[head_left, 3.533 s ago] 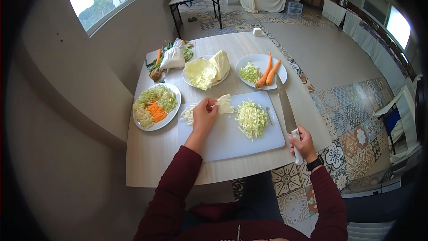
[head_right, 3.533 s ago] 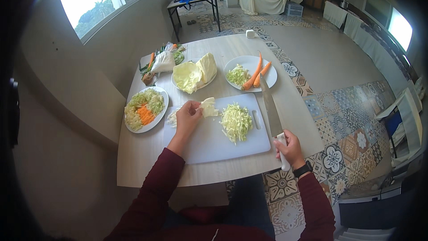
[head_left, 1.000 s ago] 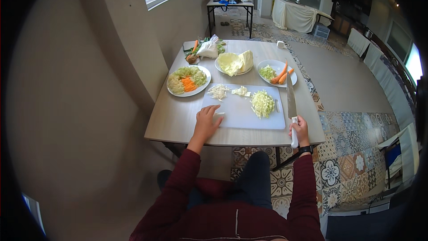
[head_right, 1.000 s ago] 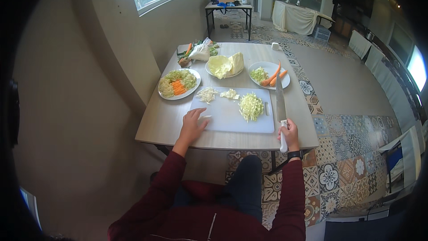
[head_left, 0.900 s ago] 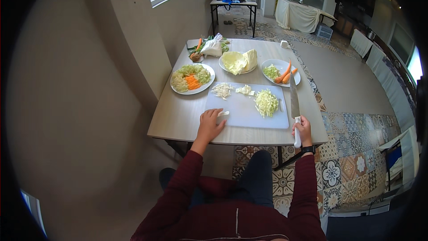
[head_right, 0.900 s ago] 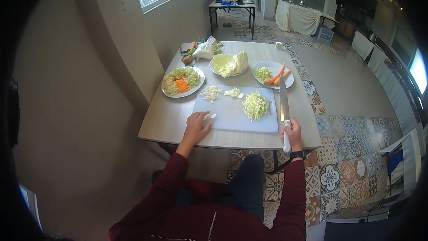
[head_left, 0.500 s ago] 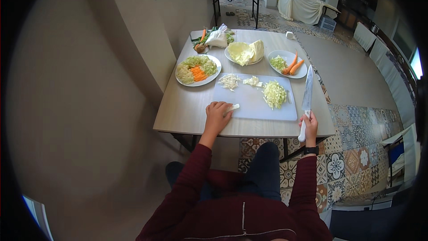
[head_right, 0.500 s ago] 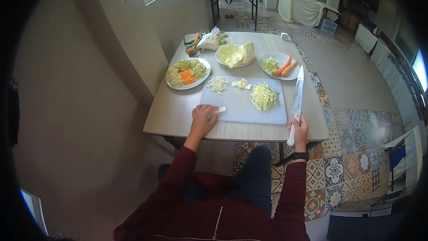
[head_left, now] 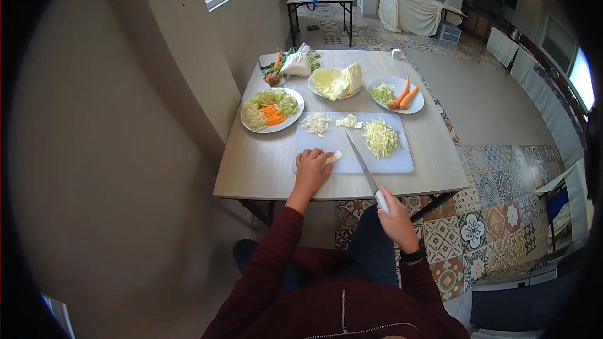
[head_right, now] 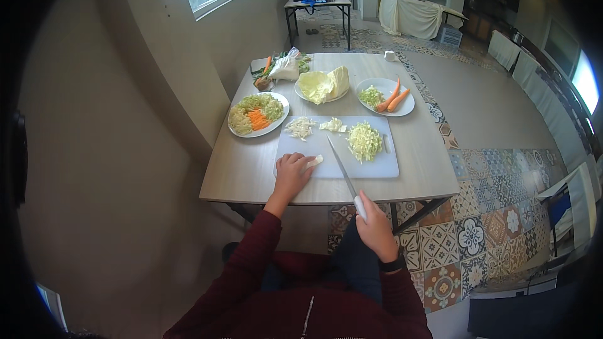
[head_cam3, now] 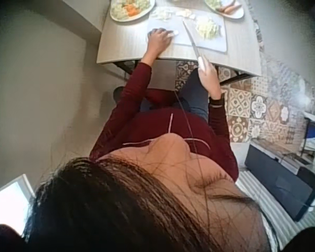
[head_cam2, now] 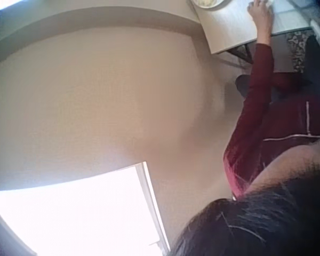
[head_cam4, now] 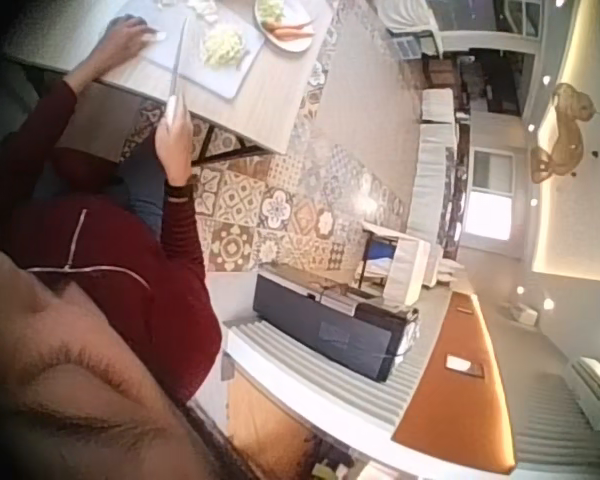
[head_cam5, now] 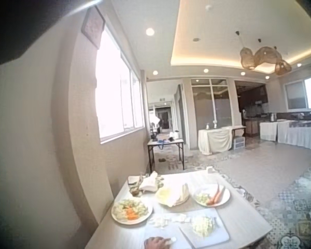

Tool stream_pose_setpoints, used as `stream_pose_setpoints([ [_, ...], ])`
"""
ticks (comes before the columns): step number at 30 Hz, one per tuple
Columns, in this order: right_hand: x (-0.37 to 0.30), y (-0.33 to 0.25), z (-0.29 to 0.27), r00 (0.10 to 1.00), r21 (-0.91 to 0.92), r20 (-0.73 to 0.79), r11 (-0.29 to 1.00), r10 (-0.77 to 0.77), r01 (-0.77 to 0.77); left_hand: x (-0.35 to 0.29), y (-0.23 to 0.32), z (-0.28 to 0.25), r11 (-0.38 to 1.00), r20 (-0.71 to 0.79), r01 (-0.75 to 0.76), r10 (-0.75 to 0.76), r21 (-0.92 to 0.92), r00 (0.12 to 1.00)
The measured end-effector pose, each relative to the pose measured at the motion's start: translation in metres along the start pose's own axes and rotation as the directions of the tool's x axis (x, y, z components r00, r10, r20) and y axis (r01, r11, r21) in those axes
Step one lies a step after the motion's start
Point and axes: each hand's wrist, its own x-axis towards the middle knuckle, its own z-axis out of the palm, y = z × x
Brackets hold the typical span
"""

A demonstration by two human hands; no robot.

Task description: The person uses a knife to chop cabbage on a white cutting board, occasionally using their hand to move the cabbage pieces aside.

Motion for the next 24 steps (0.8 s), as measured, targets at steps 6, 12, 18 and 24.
stream_pose_setpoints([
  [6,0.001,-0.028,0.004,0.981,0.029,0.144,0.990,0.133,-0.139,-0.001,0.002,-0.002,1.000,0.015,-0.024,0.024,-0.017,1.000],
  [12,0.004,-0.036,0.006,0.978,-0.025,0.169,0.992,0.124,-0.122,-0.002,0.004,-0.003,0.999,0.025,-0.038,0.038,-0.017,0.999],
  [18,0.006,-0.038,0.004,0.971,-0.111,0.203,0.988,0.129,-0.108,-0.001,0.004,-0.004,0.999,0.031,-0.036,0.036,-0.018,0.999],
  [24,0.005,-0.049,-0.018,0.959,-0.107,0.250,0.988,0.137,-0.113,-0.003,0.004,-0.003,0.999,0.031,-0.031,0.032,-0.022,0.999],
])
